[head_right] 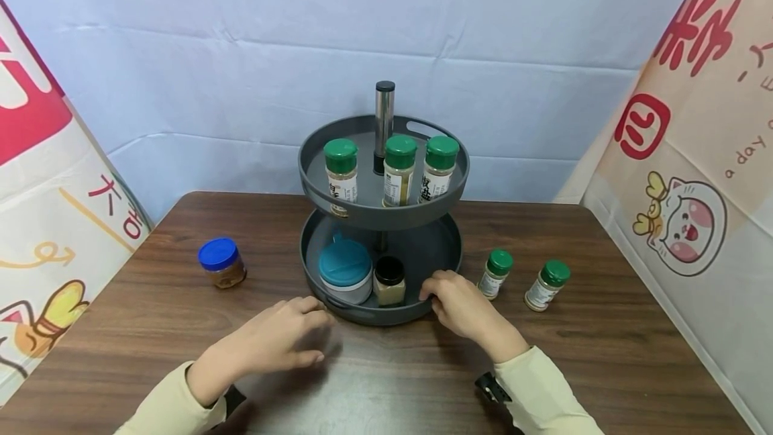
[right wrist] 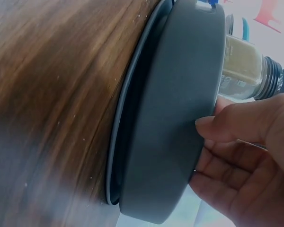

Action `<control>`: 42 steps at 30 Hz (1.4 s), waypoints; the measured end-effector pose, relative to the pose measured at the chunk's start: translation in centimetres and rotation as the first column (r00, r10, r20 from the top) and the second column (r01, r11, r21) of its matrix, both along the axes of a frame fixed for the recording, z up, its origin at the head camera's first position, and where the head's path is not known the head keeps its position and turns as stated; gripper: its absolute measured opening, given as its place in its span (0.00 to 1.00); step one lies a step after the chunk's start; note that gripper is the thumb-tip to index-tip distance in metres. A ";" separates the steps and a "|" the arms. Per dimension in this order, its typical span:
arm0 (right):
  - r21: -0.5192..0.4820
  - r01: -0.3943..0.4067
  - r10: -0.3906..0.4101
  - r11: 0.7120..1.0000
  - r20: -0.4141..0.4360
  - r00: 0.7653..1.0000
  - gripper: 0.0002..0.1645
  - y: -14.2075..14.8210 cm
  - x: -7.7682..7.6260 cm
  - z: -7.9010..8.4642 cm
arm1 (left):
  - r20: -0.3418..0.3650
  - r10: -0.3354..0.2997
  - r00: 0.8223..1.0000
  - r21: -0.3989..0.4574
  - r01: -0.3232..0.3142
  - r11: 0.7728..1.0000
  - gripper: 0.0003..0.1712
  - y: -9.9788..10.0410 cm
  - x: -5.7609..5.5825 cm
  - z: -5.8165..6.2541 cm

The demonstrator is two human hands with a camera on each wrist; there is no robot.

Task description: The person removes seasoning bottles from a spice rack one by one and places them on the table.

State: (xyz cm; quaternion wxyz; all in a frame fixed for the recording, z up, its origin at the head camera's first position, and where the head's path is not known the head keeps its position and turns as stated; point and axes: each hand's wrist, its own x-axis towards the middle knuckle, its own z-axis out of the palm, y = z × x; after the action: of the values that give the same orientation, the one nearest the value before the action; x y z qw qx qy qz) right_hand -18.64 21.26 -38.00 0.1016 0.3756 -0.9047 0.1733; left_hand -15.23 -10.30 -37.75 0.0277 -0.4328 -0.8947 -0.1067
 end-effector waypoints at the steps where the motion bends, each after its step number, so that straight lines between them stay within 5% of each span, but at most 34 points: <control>1: 0.001 0.003 -0.003 1.000 -0.002 1.000 0.19 0.0 0.0 0.0 | -0.004 0.000 1.000 0.000 0.000 1.000 0.24 0.0 0.0 0.0; 17: 0.001 0.027 -0.027 1.000 0.009 1.000 0.10 0.2 -0.1 0.1 | 0.008 0.033 0.999 -0.008 -0.033 0.999 0.24 -0.1 -0.1 0.2; 25: -0.008 0.178 -0.178 0.984 -0.001 0.984 0.09 0.6 -0.2 0.7 | -0.031 0.042 0.999 0.027 -0.041 0.999 0.23 -0.2 -0.4 0.4; 29: -0.009 0.296 -0.295 0.955 0.057 0.954 0.13 0.8 -0.5 0.9 | -0.035 0.051 0.998 0.042 -0.049 0.998 0.23 -0.3 -0.7 0.7; 34: 0.039 0.429 -0.429 0.903 0.162 0.889 0.21 0.9 -1.1 1.1 | -0.024 0.064 0.998 0.037 -0.063 0.997 0.23 -0.4 -0.9 1.1; 42: 0.171 0.472 -0.501 0.865 0.338 0.796 0.37 0.9 -2.3 1.4 | -0.052 0.064 0.997 0.060 -0.060 0.996 0.21 -0.5 -1.2 1.5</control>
State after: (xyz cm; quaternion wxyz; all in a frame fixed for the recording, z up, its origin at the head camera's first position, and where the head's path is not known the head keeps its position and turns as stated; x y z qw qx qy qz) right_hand -20.94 22.14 -36.60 -0.0449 0.0943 -0.9792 0.1739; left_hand -16.45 -10.78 -36.21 0.0676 -0.4066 -0.9032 -0.1201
